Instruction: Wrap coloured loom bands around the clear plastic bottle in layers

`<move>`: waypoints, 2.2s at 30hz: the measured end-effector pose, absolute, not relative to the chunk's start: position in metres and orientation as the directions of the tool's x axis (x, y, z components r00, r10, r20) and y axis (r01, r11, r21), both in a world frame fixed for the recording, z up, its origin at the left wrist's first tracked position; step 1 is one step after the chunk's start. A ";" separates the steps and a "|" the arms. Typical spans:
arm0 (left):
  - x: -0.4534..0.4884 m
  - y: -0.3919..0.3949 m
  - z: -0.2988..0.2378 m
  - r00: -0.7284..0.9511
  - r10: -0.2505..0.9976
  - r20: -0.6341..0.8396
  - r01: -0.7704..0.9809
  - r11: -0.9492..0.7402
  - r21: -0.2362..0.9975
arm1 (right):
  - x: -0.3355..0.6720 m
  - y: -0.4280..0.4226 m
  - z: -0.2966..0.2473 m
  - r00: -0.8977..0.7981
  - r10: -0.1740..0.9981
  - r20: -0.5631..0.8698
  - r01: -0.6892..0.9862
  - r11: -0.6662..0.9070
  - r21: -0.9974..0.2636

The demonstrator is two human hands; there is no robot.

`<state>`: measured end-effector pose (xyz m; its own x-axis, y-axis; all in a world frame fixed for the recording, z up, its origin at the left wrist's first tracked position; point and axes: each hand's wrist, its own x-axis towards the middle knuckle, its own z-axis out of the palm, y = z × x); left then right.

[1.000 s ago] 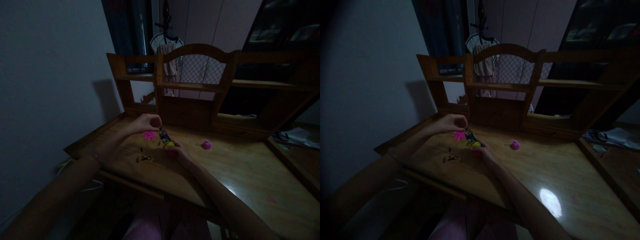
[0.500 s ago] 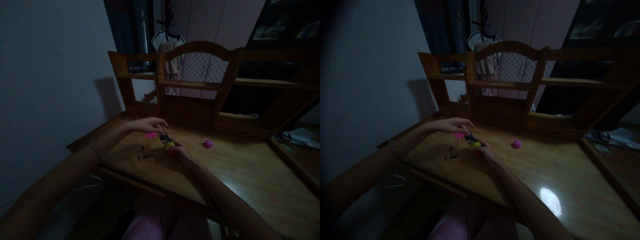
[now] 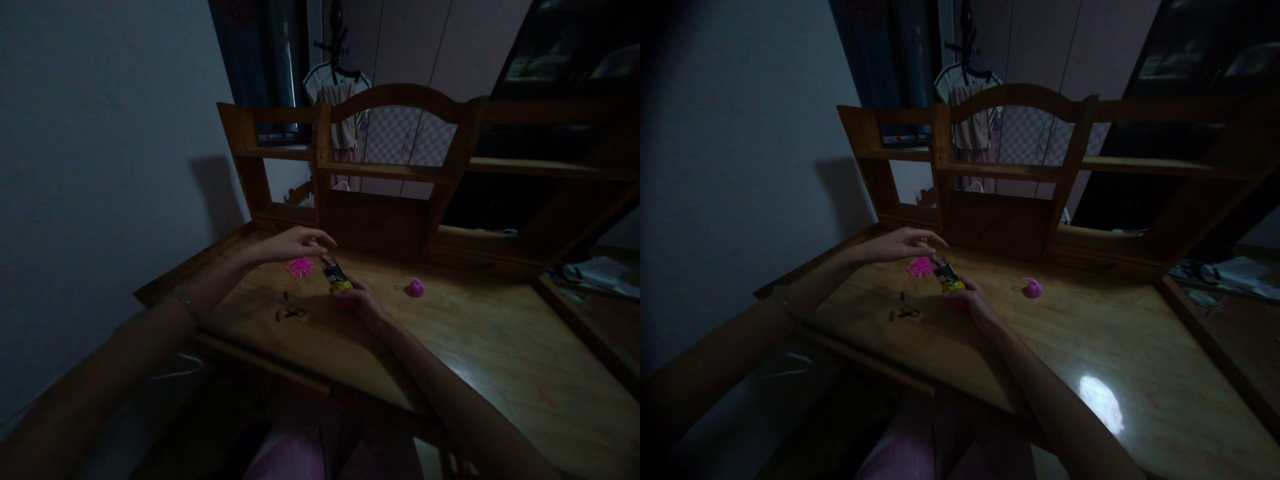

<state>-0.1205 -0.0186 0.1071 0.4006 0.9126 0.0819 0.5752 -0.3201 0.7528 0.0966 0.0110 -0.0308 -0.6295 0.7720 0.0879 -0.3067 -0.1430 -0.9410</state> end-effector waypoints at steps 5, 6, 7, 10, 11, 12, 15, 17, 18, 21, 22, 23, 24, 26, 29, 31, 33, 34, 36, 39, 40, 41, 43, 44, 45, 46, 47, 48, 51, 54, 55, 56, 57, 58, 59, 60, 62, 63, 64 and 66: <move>-0.121 -0.012 0.095 0.399 0.910 0.116 0.495 -0.320 0.808 | 0.101 0.013 -0.029 -0.625 0.775 0.098 -0.288 -0.111 -0.951; -0.120 -0.012 0.094 0.400 0.908 0.127 0.484 -0.326 0.812 | 0.101 0.012 -0.029 -0.627 0.773 0.100 -0.277 -0.102 -0.955; -0.118 -0.012 0.093 0.394 0.907 0.146 0.485 -0.341 0.805 | 0.101 0.012 -0.029 -0.629 0.771 0.100 -0.270 -0.096 -0.958; -0.116 -0.010 0.092 0.342 0.906 0.251 0.530 -0.406 0.744 | 0.100 0.012 -0.028 -0.635 0.767 0.091 -0.292 -0.130 -0.948; -0.117 -0.009 0.090 0.298 0.904 0.307 0.543 -0.425 0.724 | 0.100 0.013 -0.027 -0.635 0.767 0.088 -0.312 -0.151 -0.938; -0.118 -0.007 0.086 0.241 0.900 0.363 0.552 -0.435 0.711 | 0.101 0.014 -0.026 -0.631 0.771 0.089 -0.338 -0.169 -0.926; -0.124 0.000 0.067 0.152 0.889 0.433 0.591 -0.433 0.681 | 0.106 0.021 -0.020 -0.595 0.797 0.102 -0.416 -0.198 -0.887; -0.126 0.004 0.046 0.259 0.901 0.349 0.643 -0.430 0.634 | 0.112 0.028 -0.015 -0.553 0.825 0.114 -0.461 -0.189 -0.867; -0.125 0.005 0.034 0.336 0.897 0.286 0.666 -0.441 0.602 | 0.115 0.031 -0.013 -0.531 0.840 0.116 -0.477 -0.183 -0.860; -0.119 0.011 0.002 0.474 0.861 0.181 0.698 -0.494 0.519 | 0.122 0.039 -0.010 -0.479 0.871 0.112 -0.507 -0.171 -0.845; -0.116 0.014 -0.006 0.491 0.855 0.166 0.704 -0.502 0.503 | 0.124 0.041 -0.010 -0.472 0.875 0.109 -0.512 -0.171 -0.842; -0.114 0.017 -0.013 0.500 0.853 0.153 0.710 -0.504 0.493 | 0.125 0.043 -0.011 -0.468 0.877 0.108 -0.513 -0.170 -0.841; -0.112 0.021 -0.018 0.503 0.853 0.140 0.715 -0.502 0.486 | 0.126 0.044 -0.012 -0.465 0.878 0.109 -0.512 -0.167 -0.842; -0.111 0.027 -0.023 0.507 0.854 0.118 0.726 -0.497 0.477 | 0.127 0.045 -0.014 -0.463 0.880 0.108 -0.504 -0.162 -0.848; -0.116 0.024 -0.017 0.504 0.858 0.103 0.740 -0.490 0.462 | 0.125 0.046 -0.017 -0.471 0.876 0.103 -0.492 -0.164 -0.855; -0.125 0.009 -0.009 0.490 0.866 0.103 0.753 -0.480 0.451 | 0.124 0.046 -0.018 -0.480 0.871 0.103 -0.495 -0.172 -0.852; -0.136 -0.015 0.000 0.473 0.875 0.103 0.762 -0.465 0.451 | 0.123 0.046 -0.017 -0.494 0.863 0.104 -0.500 -0.184 -0.846; -0.141 -0.029 0.003 0.470 0.878 0.090 0.759 -0.454 0.466 | 0.123 0.046 -0.017 -0.501 0.859 0.107 -0.502 -0.187 -0.845; -0.150 -0.057 0.006 0.496 0.868 0.038 0.739 -0.445 0.506 | 0.122 0.046 -0.017 -0.517 0.849 0.113 -0.499 -0.191 -0.845; -0.155 -0.089 0.002 0.477 0.879 0.016 0.742 -0.412 0.528 | 0.122 0.045 -0.017 -0.535 0.839 0.101 -0.477 -0.200 -0.856; -0.155 -0.095 0.000 0.474 0.880 0.022 0.742 -0.413 0.528 | 0.122 0.044 -0.017 -0.540 0.836 0.091 -0.465 -0.207 -0.861; -0.153 -0.099 -0.003 0.477 0.878 0.030 0.740 -0.420 0.525 | 0.122 0.043 -0.017 -0.546 0.834 0.082 -0.453 -0.212 -0.866; -0.148 -0.101 -0.008 0.481 0.876 0.044 0.740 -0.432 0.516 | 0.122 0.041 -0.017 -0.559 0.826 0.071 -0.432 -0.217 -0.875; -0.146 -0.101 -0.010 0.475 0.878 0.050 0.746 -0.433 0.506 | 0.121 0.040 -0.017 -0.565 0.822 0.070 -0.425 -0.217 -0.879; -0.143 -0.099 -0.011 0.465 0.884 0.056 0.757 -0.430 0.491 | 0.121 0.039 -0.017 -0.570 0.818 0.071 -0.419 -0.216 -0.882; -0.140 -0.098 -0.012 0.452 0.890 0.062 0.770 -0.424 0.476 | 0.121 0.038 -0.017 -0.573 0.816 0.070 -0.414 -0.215 -0.885; -0.139 -0.096 -0.013 0.438 0.896 0.069 0.783 -0.418 0.460 | 0.121 0.038 -0.017 -0.575 0.815 0.070 -0.411 -0.214 -0.886; -0.137 -0.095 -0.014 0.424 0.903 0.078 0.794 -0.411 0.449 | 0.121 0.038 -0.018 -0.574 0.816 0.070 -0.409 -0.212 -0.887; -0.138 -0.092 -0.012 0.386 0.917 0.100 0.799 -0.386 0.460 | 0.120 0.038 -0.019 -0.574 0.815 0.080 -0.409 -0.200 -0.891; -0.145 -0.092 -0.009 0.319 0.937 0.142 0.789 -0.346 0.508 | 0.120 0.039 -0.020 -0.582 0.809 0.082 -0.405 -0.202 -0.892; -0.149 -0.093 -0.008 0.294 0.943 0.154 0.787 -0.330 0.521 | 0.119 0.039 -0.021 -0.584 0.808 0.079 -0.405 -0.206 -0.891; -0.152 -0.094 -0.008 0.272 0.948 0.164 0.786 -0.317 0.530 | 0.119 0.038 -0.021 -0.585 0.807 0.077 -0.406 -0.209 -0.890; -0.155 -0.096 -0.008 0.260 0.952 0.161 0.789 -0.305 0.533 | 0.119 0.038 -0.022 -0.585 0.807 0.076 -0.406 -0.211 -0.889; -0.157 -0.098 -0.010 0.250 0.957 0.149 0.794 -0.291 0.534 | 0.118 0.038 -0.022 -0.584 0.808 0.078 -0.409 -0.210 -0.888; -0.158 -0.101 -0.012 0.245 0.961 0.130 0.802 -0.276 0.530 | 0.117 0.038 -0.023 -0.583 0.809 0.080 -0.411 -0.208 -0.888; -0.158 -0.103 -0.014 0.245 0.964 0.108 0.811 -0.265 0.522 | 0.117 0.038 -0.024 -0.582 0.809 0.083 -0.413 -0.206 -0.887; -0.156 -0.107 -0.020 0.252 0.965 0.067 0.829 -0.251 0.500 | 0.116 0.037 -0.025 -0.584 0.807 0.087 -0.414 -0.203 -0.888; -0.155 -0.108 -0.023 0.253 0.966 0.052 0.837 -0.246 0.489 | 0.115 0.037 -0.026 -0.586 0.806 0.087 -0.412 -0.204 -0.888; -0.154 -0.108 -0.025 0.251 0.967 0.044 0.843 -0.241 0.480 | 0.115 0.037 -0.026 -0.589 0.803 0.084 -0.410 -0.208 -0.888; -0.152 -0.107 -0.027 0.223 0.974 0.042 0.858 -0.217 0.465 | 0.115 0.037 -0.027 -0.593 0.801 0.081 -0.411 -0.214 -0.886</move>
<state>-0.1516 -0.1071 -0.0275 0.2232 0.9739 0.0421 0.8584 -0.2168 0.4650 0.1151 0.0373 -0.0266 -0.5932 0.8010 0.0812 -0.4109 -0.2145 -0.8861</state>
